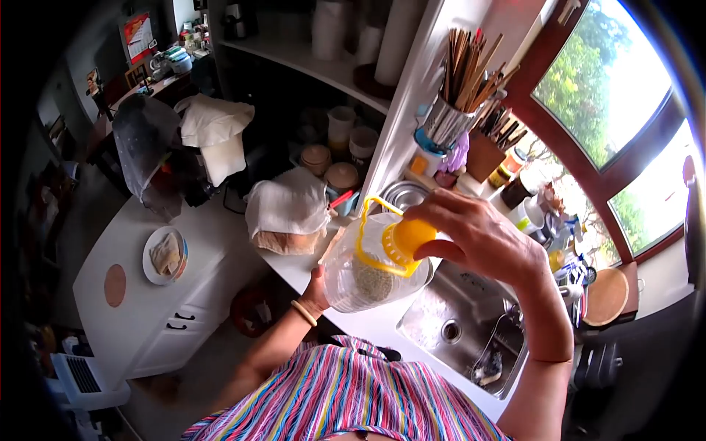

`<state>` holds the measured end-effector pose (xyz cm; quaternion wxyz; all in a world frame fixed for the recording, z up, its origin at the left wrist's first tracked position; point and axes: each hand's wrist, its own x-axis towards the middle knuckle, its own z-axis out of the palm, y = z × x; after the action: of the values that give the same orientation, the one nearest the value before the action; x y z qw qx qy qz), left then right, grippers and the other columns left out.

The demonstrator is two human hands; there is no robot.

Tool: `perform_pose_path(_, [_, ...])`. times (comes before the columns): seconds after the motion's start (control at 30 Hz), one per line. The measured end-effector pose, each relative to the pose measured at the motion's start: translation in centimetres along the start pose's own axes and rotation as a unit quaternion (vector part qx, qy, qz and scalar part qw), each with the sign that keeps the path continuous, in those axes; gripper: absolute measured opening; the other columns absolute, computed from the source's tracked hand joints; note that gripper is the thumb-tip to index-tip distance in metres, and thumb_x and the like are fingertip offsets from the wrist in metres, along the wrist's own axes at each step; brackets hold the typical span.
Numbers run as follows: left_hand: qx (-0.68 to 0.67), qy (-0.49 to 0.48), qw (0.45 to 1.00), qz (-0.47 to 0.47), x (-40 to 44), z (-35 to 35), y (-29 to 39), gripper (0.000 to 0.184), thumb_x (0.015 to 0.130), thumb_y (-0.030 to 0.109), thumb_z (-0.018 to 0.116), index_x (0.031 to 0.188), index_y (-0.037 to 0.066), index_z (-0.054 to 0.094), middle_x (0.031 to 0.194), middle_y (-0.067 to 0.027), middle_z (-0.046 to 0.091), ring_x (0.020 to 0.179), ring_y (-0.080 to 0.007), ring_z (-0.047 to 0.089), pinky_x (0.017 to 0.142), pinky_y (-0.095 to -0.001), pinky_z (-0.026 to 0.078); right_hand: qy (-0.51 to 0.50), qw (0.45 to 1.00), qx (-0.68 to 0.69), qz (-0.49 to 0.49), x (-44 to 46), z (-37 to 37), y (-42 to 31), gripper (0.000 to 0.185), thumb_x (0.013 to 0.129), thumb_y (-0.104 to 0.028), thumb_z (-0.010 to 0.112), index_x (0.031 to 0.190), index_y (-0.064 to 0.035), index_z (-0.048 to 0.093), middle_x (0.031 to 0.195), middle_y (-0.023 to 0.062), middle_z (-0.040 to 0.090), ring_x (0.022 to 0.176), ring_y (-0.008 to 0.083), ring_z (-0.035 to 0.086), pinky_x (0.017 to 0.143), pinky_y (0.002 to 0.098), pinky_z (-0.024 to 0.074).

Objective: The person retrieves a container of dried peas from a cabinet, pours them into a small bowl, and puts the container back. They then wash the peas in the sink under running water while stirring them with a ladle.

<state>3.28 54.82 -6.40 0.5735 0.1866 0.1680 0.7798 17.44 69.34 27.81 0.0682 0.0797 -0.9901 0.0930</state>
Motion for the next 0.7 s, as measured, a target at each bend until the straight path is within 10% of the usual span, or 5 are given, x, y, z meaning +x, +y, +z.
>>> perform_pose_path(0.2, [0.214, 0.056, 0.973, 0.070, 0.2, -3.9, -1.0, 0.074, 0.082, 0.048, 0.061, 0.137, 0.003, 0.039, 0.132, -0.0114, 0.050, 0.121, -0.0263, 0.049, 0.104, -0.0422, 0.038, -0.009, 0.951, -0.116, 0.286, -0.3, -0.1, 3.1, 0.035, 0.088, -0.035, 0.062, 0.099, -0.0022, 0.055, 0.089, 0.0153, 0.064, 0.080, 0.0328, 0.065, 0.066, 0.0422, 0.0506])
perform_pose_path(0.3, [0.000, 0.078, 0.991, 0.105, 1.8, 3.0, 2.7, 0.077, 0.080, 0.046, 0.065, 0.139, 0.004, 0.037, 0.131, -0.0110, 0.051, 0.120, -0.0269, 0.050, 0.104, -0.0408, 0.038, 0.031, 0.990, -0.062, 0.124, -0.7, -3.2, 2.3, 0.038, 0.088, -0.034, 0.062, 0.109, -0.0029, 0.053, 0.090, 0.0167, 0.063, 0.078, 0.0341, 0.065, 0.067, 0.0423, 0.0521])
perform_pose_path(0.5, [0.079, -0.051, 0.969, 0.227, 1.3, 8.3, 5.7, 0.103, 0.069, 0.045, 0.078, 0.147, 0.014, 0.017, 0.143, -0.0128, 0.034, 0.131, -0.0304, 0.036, 0.109, -0.0461, 0.032, 0.096, 0.995, 0.001, 0.002, 0.9, -7.2, 1.0, 0.034, 0.089, -0.029, 0.061, 0.106, -0.0016, 0.051, 0.082, 0.0170, 0.062, 0.072, 0.0351, 0.065, 0.063, 0.0416, 0.0518])
perform_pose_path(0.7, [0.230, 0.048, 0.862, 0.449, 0.0, 13.0, 9.8, 0.110, 0.068, 0.047, 0.080, 0.146, 0.015, 0.011, 0.141, -0.0115, 0.031, 0.129, -0.0279, 0.035, 0.107, -0.0458, 0.031, 0.159, 0.987, -0.012, -0.005, 8.1, -9.3, -0.6, 0.030, 0.092, -0.031, 0.057, 0.098, -0.0008, 0.055, 0.069, 0.0175, 0.060, 0.062, 0.0356, 0.061, 0.053, 0.0429, 0.0469])
